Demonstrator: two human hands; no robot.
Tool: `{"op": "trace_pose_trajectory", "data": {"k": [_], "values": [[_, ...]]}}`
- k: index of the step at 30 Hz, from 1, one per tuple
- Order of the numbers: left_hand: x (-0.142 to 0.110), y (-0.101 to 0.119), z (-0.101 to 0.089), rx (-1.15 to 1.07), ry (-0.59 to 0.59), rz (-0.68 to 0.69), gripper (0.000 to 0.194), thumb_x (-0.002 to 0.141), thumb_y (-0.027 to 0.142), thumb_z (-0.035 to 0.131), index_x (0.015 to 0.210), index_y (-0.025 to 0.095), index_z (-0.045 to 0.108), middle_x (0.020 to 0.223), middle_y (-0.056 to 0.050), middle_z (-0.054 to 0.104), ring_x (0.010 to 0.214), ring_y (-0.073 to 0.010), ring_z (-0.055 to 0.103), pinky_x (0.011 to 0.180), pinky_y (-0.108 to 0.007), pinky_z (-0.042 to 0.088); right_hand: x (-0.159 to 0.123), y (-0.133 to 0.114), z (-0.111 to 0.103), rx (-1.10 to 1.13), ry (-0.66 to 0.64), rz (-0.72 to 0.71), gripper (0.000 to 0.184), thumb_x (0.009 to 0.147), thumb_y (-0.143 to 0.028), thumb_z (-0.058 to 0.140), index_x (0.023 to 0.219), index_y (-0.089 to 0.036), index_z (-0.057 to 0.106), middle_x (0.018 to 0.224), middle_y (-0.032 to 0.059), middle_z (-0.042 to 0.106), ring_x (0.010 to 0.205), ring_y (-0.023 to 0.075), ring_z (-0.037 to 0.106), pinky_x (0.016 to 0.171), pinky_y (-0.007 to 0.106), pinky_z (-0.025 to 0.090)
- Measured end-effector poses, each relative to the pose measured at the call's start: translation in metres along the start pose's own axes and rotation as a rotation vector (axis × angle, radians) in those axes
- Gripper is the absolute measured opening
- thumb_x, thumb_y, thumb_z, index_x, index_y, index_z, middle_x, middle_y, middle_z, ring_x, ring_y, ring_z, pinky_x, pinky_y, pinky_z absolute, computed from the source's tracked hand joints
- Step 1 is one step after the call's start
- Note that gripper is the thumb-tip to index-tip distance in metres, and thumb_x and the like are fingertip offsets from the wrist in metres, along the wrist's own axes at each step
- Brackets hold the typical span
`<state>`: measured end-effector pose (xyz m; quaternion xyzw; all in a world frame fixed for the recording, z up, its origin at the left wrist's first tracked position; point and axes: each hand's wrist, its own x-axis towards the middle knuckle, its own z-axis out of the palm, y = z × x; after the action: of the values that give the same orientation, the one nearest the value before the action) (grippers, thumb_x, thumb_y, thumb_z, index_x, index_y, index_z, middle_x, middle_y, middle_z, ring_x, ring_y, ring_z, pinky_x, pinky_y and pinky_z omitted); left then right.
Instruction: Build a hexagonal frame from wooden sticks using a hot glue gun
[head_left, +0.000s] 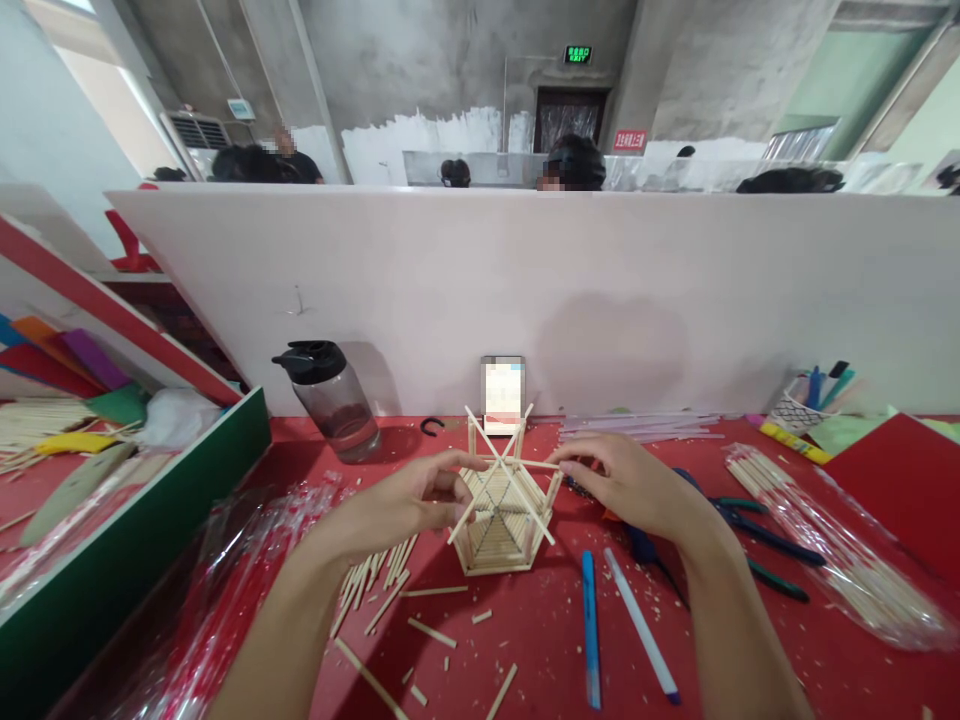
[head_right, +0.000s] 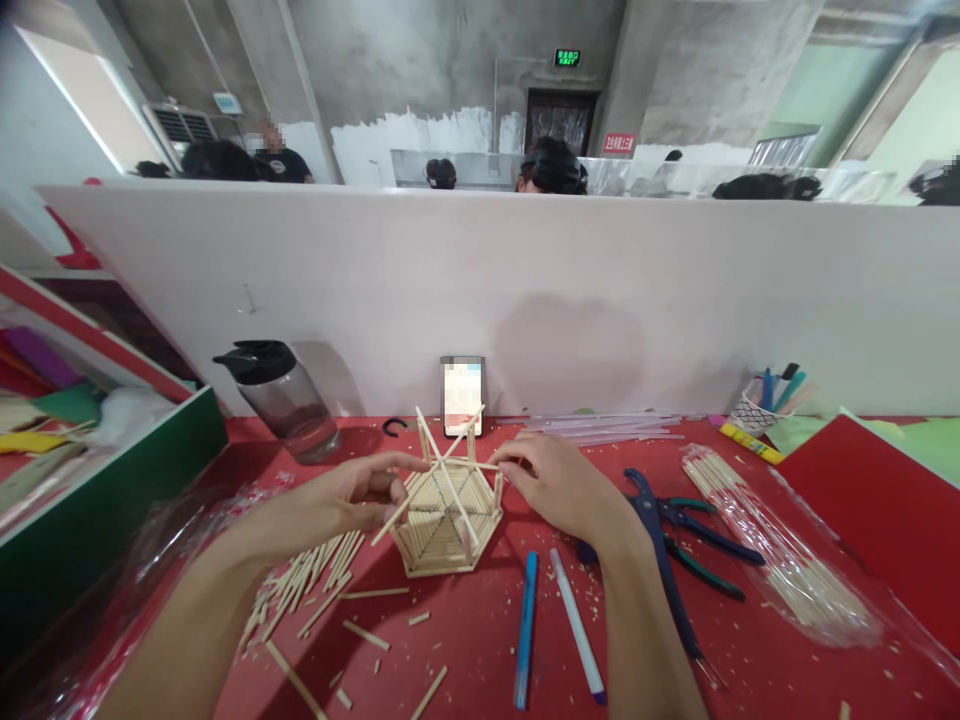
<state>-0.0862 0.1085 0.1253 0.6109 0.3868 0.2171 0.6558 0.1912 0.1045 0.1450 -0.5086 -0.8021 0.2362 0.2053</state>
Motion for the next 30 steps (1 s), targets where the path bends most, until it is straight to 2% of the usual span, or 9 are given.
{"op": "trace_pose_trajectory", "data": {"k": [5,12,19,22,26,28,30], "values": [[0.000,0.000,0.001,0.073,0.046,0.026,0.030,0.079,0.023,0.064,0.108,0.021,0.056,0.081,0.001,0.054,0.074,-0.0141,0.051,0.069,-0.027,0.041,0.000,0.001,0.000,0.003,-0.001,0.002,0.026,0.095,-0.028,0.050,0.103,-0.025,0.073,0.109,0.0045,0.073,0.101,0.0218,0.065,0.089,0.035,0.047],[-0.008,0.002,-0.002,0.253,0.167,0.005,0.024,0.086,0.040,0.058,0.100,0.021,0.056,0.088,-0.002,0.058,0.077,-0.0170,0.057,0.066,-0.028,0.049,-0.001,0.001,-0.001,0.011,0.010,-0.006,0.025,0.094,-0.026,0.050,0.103,-0.025,0.074,0.108,0.0038,0.074,0.099,0.0207,0.066,0.088,0.034,0.047],[-0.028,0.011,-0.009,0.450,0.437,0.022,0.027,0.084,0.042,0.060,0.101,0.023,0.068,0.087,-0.005,0.069,0.074,-0.0205,0.064,0.065,-0.030,0.051,-0.003,0.003,-0.001,0.011,0.014,-0.011,0.026,0.093,-0.024,0.050,0.105,-0.025,0.074,0.108,0.0051,0.074,0.101,0.0218,0.066,0.090,0.036,0.048],[-0.039,0.023,-0.017,0.383,0.536,0.090,0.029,0.078,0.042,0.067,0.100,0.024,0.071,0.084,-0.006,0.071,0.076,-0.0223,0.066,0.066,-0.030,0.052,-0.004,0.004,-0.001,0.015,0.021,-0.018,0.027,0.093,-0.025,0.050,0.106,-0.025,0.074,0.109,0.0055,0.074,0.102,0.0225,0.066,0.090,0.036,0.049],[-0.039,0.030,-0.019,0.106,0.628,0.175,0.032,0.077,0.041,0.072,0.104,0.024,0.070,0.099,-0.008,0.073,0.091,-0.0255,0.067,0.072,-0.032,0.054,-0.004,0.004,-0.002,0.010,0.025,-0.014,0.026,0.093,-0.027,0.050,0.105,-0.025,0.074,0.109,0.0051,0.074,0.101,0.0227,0.066,0.089,0.036,0.048],[-0.031,0.027,-0.015,-0.007,0.625,0.230,0.028,0.079,0.039,0.071,0.103,0.023,0.068,0.106,-0.007,0.072,0.099,-0.0248,0.066,0.080,-0.033,0.054,-0.004,0.004,-0.002,0.009,0.023,-0.017,0.026,0.094,-0.027,0.050,0.105,-0.025,0.074,0.108,0.0050,0.074,0.101,0.0226,0.066,0.089,0.036,0.048],[-0.021,0.022,-0.009,-0.013,0.573,0.238,0.026,0.081,0.038,0.068,0.102,0.022,0.068,0.103,-0.007,0.071,0.097,-0.0224,0.066,0.082,-0.032,0.053,-0.004,0.003,-0.002,0.007,0.023,-0.016,0.026,0.094,-0.028,0.050,0.105,-0.025,0.073,0.109,0.0053,0.074,0.100,0.0227,0.066,0.089,0.036,0.048]]}}
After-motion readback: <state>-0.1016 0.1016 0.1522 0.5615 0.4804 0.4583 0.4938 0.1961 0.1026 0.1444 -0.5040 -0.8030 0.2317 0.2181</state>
